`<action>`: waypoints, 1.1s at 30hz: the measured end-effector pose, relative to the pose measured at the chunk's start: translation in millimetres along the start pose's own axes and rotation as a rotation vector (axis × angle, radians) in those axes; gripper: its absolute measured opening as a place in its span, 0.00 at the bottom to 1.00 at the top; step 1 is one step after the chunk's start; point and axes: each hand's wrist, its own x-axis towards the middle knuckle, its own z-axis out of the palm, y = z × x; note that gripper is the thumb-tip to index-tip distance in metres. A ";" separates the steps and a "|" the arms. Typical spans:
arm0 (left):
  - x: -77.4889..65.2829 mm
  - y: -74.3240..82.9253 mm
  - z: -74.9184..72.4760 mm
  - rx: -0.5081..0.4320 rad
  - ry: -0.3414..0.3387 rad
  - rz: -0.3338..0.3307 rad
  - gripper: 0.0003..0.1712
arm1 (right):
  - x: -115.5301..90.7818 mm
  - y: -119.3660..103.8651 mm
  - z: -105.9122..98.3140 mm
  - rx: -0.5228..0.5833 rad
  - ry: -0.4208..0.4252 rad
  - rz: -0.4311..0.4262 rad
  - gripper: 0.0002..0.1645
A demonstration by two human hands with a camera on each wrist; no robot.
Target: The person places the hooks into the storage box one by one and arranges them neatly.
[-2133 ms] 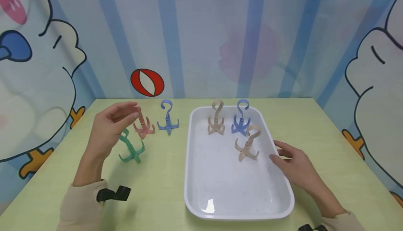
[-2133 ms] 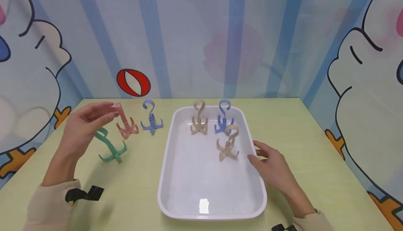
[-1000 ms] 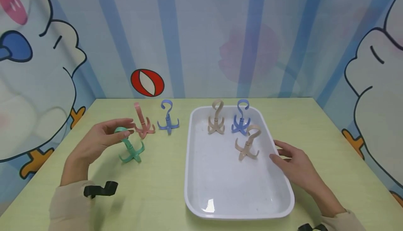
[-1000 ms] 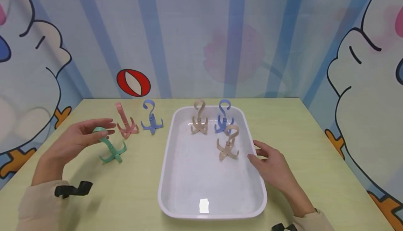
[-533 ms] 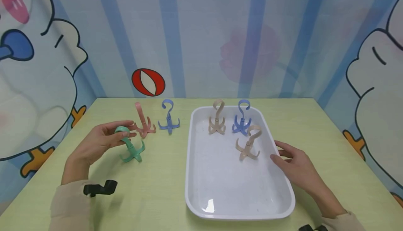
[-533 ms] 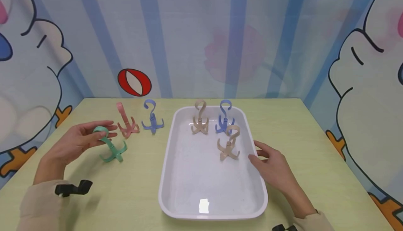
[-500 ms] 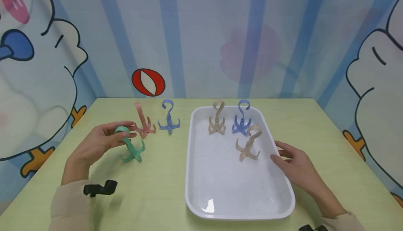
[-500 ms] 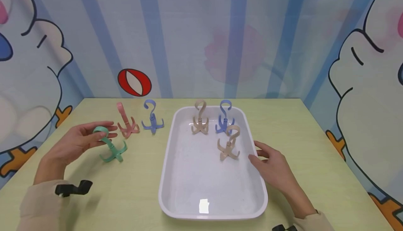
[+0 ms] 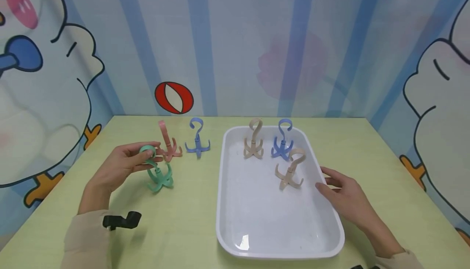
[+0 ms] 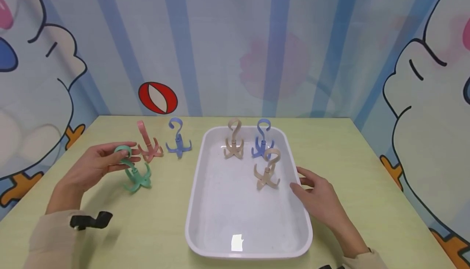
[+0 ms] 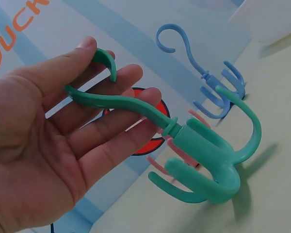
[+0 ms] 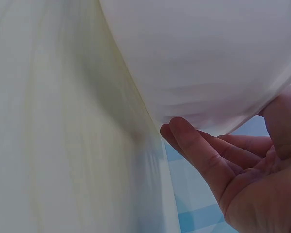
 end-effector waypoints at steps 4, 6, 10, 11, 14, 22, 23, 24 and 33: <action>0.5 3.8 3.1 0.004 0.013 -0.009 0.30 | -0.4 0.5 0.2 0.005 0.003 -0.004 0.38; 0.9 5.9 4.9 0.017 0.018 -0.010 0.30 | -0.5 1.0 0.3 0.006 0.002 -0.004 0.38; 2.6 11.4 9.4 0.049 0.027 0.006 0.31 | -0.4 1.5 0.2 0.003 0.002 -0.004 0.38; 3.1 13.2 10.5 0.058 0.031 0.013 0.31 | -0.4 1.4 0.1 0.004 0.003 -0.004 0.38; 4.5 18.9 14.1 0.075 0.041 0.033 0.31 | -0.4 1.1 -0.1 0.006 0.004 -0.004 0.38; 6.5 30.9 23.6 0.085 0.052 0.048 0.30 | -0.7 1.3 -0.2 0.009 0.008 -0.004 0.37; 6.6 32.1 24.4 0.086 0.055 0.053 0.29 | -0.6 1.5 -0.2 0.009 0.008 -0.005 0.37; 6.3 33.3 25.1 0.087 0.056 0.059 0.28 | -0.6 1.6 -0.2 0.009 0.008 -0.005 0.37; 6.1 47.8 35.7 0.088 0.064 0.129 0.25 | -0.3 0.3 0.1 -0.007 -0.006 0.017 0.39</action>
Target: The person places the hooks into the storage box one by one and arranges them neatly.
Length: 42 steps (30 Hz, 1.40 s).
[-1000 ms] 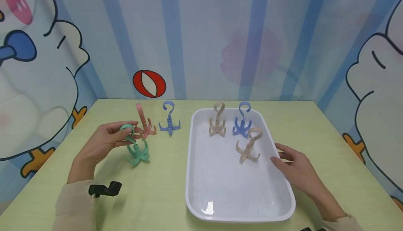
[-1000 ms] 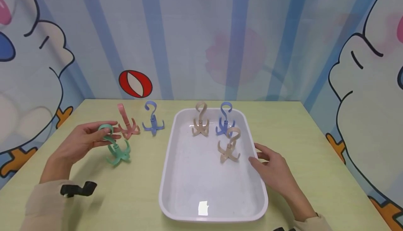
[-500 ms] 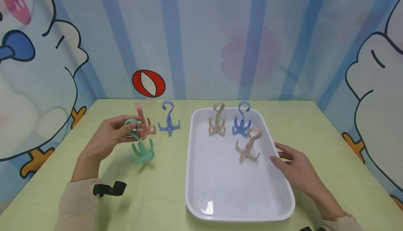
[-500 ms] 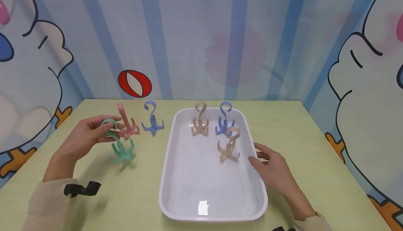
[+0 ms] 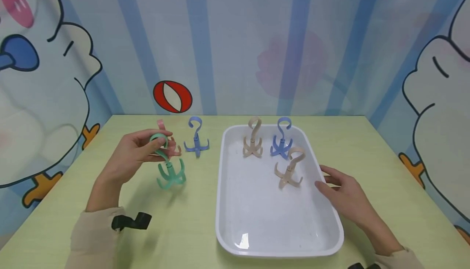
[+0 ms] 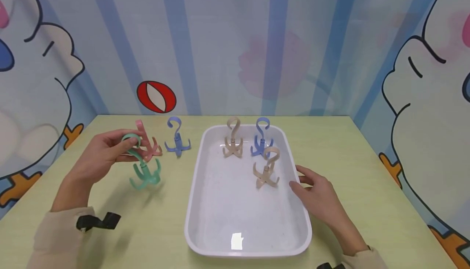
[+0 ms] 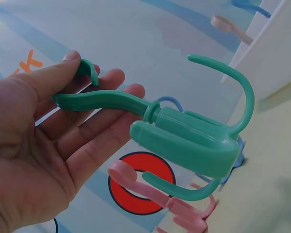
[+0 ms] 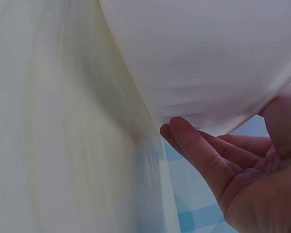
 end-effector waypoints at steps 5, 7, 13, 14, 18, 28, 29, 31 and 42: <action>0.5 9.0 6.6 -0.009 -0.016 0.037 0.23 | 0.1 -0.2 -0.5 -0.007 0.007 0.003 0.38; 0.3 12.4 8.7 -0.007 -0.018 0.041 0.22 | 0.2 -0.2 -0.6 -0.008 0.011 0.002 0.38; 1.5 22.7 13.2 0.013 -0.027 0.039 0.19 | 0.6 0.5 -0.9 -0.004 0.002 -0.003 0.38; 1.8 25.0 13.9 0.017 -0.029 0.040 0.19 | 0.7 0.4 -0.9 -0.008 0.000 -0.001 0.38; 3.6 35.6 18.4 0.035 -0.027 0.051 0.18 | 1.0 0.1 -1.0 -0.017 0.004 0.001 0.38; 7.9 53.4 37.1 0.016 -0.041 0.080 0.18 | 0.1 -2.1 0.1 -0.023 0.002 0.014 0.38; 8.5 54.4 38.6 0.009 -0.042 0.086 0.19 | 0.1 -2.3 0.2 -0.023 0.001 0.017 0.38; 9.8 55.6 40.8 -0.003 -0.045 0.100 0.19 | 0.3 -2.2 0.2 -0.024 -0.001 0.019 0.38; 17.1 59.4 53.3 -0.125 -0.057 0.134 0.15 | -0.2 -2.0 -0.4 -0.023 -0.001 0.009 0.38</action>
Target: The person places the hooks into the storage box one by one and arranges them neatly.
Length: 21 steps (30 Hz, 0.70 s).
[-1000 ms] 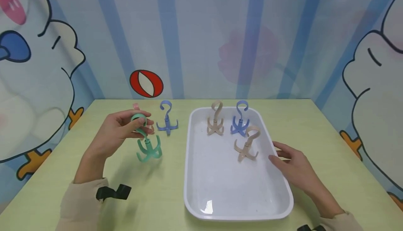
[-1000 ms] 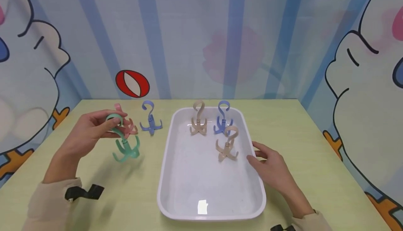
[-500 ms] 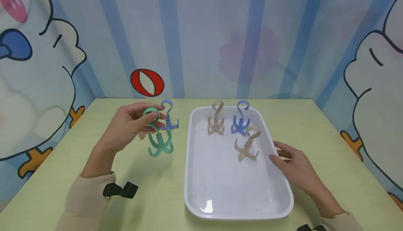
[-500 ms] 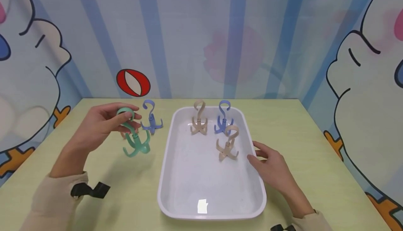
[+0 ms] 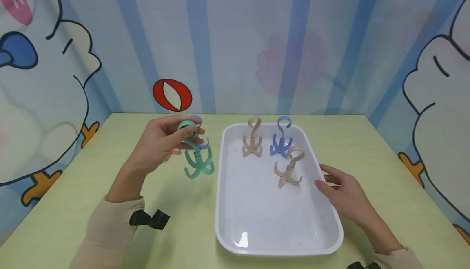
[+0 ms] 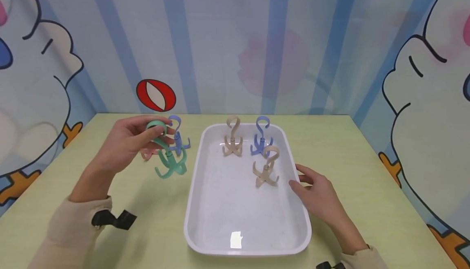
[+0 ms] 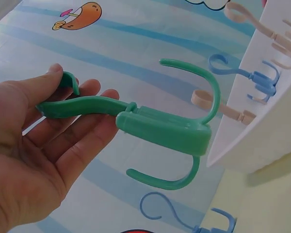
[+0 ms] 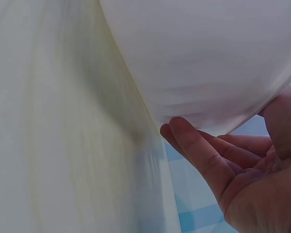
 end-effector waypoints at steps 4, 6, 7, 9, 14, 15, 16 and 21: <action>4.9 1.0 7.7 0.000 0.002 -0.001 0.16 | -0.6 1.2 -0.4 0.013 0.005 -0.011 0.38; 7.1 1.9 11.4 0.014 0.001 -0.003 0.17 | -0.6 1.2 -0.6 0.022 0.005 -0.017 0.38; 8.0 2.5 13.3 0.018 -0.003 -0.010 0.17 | -0.5 1.0 -0.4 0.023 0.006 -0.015 0.38; 9.6 3.3 17.1 0.021 -0.010 -0.026 0.17 | -0.1 1.5 -0.2 0.024 0.004 -0.014 0.38; 13.6 2.7 26.2 -0.001 -0.029 -0.036 0.17 | 0.4 2.8 0.8 0.009 0.003 -0.010 0.38; 14.6 1.9 28.0 -0.007 -0.035 -0.031 0.17 | 0.3 2.7 0.9 0.007 0.005 -0.011 0.38; 15.5 1.1 29.7 -0.015 -0.041 -0.023 0.17 | 0.2 2.7 0.9 0.005 0.006 -0.011 0.38; 20.0 -2.3 37.5 -0.040 -0.068 -0.001 0.16 | 0.0 2.1 0.5 0.004 0.007 -0.018 0.38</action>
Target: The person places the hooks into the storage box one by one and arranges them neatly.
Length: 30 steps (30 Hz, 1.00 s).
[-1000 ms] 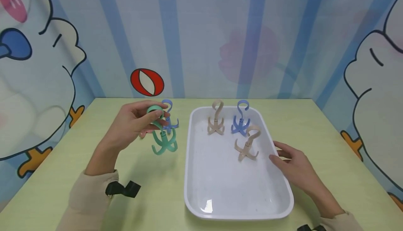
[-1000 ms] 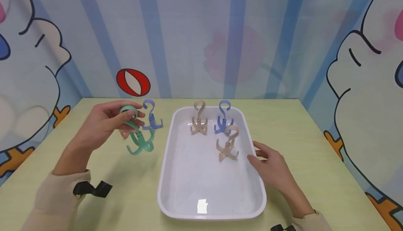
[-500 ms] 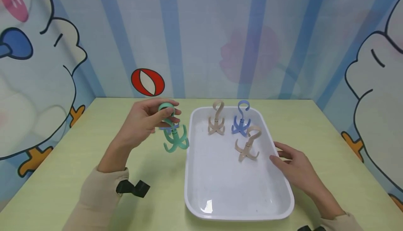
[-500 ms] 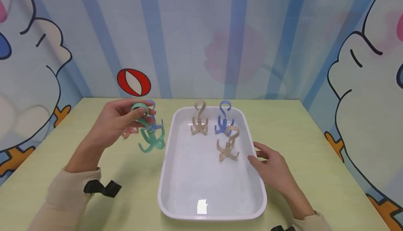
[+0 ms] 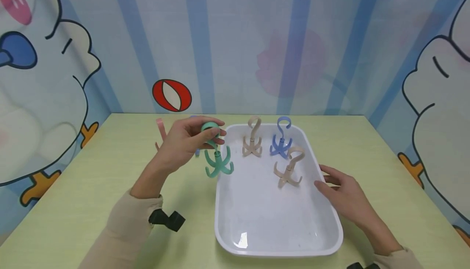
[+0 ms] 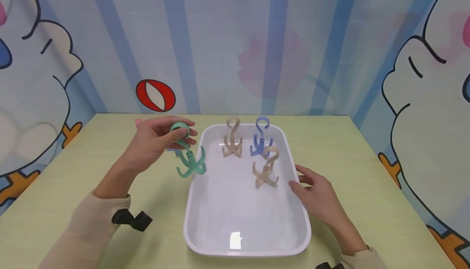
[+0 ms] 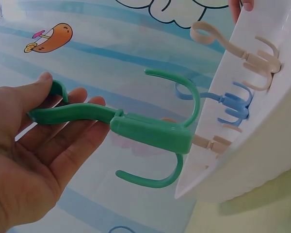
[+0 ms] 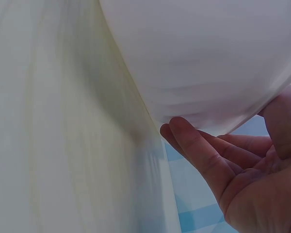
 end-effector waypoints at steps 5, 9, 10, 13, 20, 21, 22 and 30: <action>4.9 -2.9 7.3 0.015 -0.014 0.006 0.16 | -0.1 -1.5 -0.6 0.003 0.004 0.001 0.38; 8.5 -5.0 14.7 0.018 -0.024 0.001 0.16 | 0.0 -1.5 -0.9 0.003 0.005 0.004 0.38; 9.3 -5.7 16.8 0.020 -0.025 -0.003 0.16 | -0.1 -1.3 -0.9 0.001 0.005 0.005 0.38; 12.7 -8.3 24.1 0.031 -0.025 -0.019 0.16 | -0.2 0.1 -0.6 -0.005 0.004 0.006 0.38; 21.6 -12.9 39.1 0.086 -0.045 -0.035 0.16 | -0.8 2.5 0.8 0.017 -0.002 0.009 0.38; 22.7 -12.7 40.9 0.092 -0.050 -0.037 0.16 | -0.9 2.3 1.0 0.018 -0.003 0.011 0.38; 23.9 -11.9 42.5 0.097 -0.056 -0.037 0.16 | -0.8 2.1 0.9 0.018 -0.004 0.012 0.39; 35.6 -9.9 51.3 0.129 -0.103 -0.042 0.16 | 0.1 -1.1 0.4 -0.001 -0.004 0.020 0.39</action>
